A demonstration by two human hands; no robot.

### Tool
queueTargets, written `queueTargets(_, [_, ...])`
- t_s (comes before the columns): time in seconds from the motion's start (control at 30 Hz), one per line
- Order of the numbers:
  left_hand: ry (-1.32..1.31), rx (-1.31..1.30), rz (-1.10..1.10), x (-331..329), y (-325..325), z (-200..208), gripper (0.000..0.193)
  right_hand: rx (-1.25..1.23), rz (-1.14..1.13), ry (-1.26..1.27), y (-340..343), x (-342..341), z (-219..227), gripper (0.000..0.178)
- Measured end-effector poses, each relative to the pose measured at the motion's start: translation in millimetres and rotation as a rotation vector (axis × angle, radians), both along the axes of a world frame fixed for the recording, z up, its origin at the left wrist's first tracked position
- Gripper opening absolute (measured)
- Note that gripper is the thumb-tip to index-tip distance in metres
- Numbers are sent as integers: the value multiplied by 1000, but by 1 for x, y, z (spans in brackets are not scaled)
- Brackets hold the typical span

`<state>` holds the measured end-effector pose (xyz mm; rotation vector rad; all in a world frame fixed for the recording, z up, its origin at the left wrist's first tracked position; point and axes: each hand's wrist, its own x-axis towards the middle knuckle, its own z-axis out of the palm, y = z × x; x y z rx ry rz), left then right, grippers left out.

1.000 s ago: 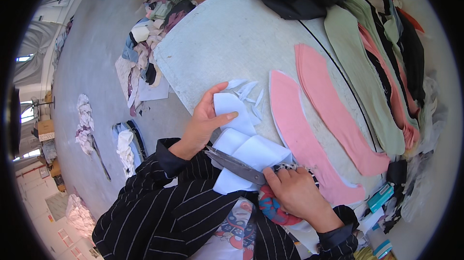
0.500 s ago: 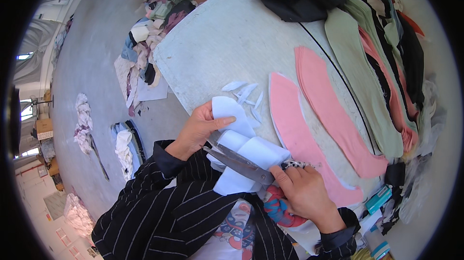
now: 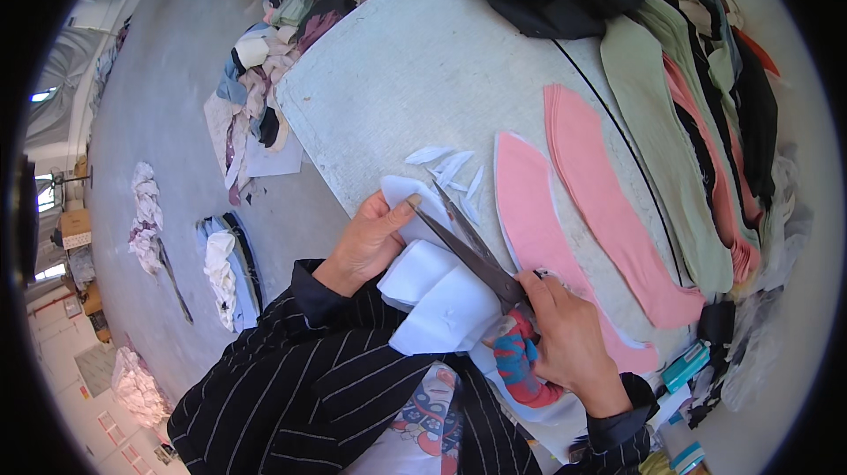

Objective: The person aligns pink fabric pieces on a white sheet, then uses shears to cut the white fabric along the pink templates. The person repeatedly positions the templates and trims the white fabric to match the shapes.

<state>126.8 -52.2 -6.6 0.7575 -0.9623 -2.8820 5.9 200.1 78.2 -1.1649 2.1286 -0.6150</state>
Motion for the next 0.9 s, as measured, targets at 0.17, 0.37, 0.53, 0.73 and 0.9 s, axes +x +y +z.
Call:
queueTargets(0.17, [58,54,-43,2,-2,-9,32,-24,18,-7,-8,-3,1,73])
queueTargets(0.37, [88,-34,-49,-3,-1,-4,33,-100,20,-8,-17,-5,1,61])
queueTargets(0.53, [124,-98,-31,-3,2,-6,35,-92,18,-13,-22,-4,1,66])
queueTargets(0.73, [117,-119,-51,-5,-1,-9,32,-100,18,-15,-19,-5,-5,66])
queueTargets(0.9, [116,-121,-55,-8,-1,1,26,-149,13,-40,-11,-3,-18,64])
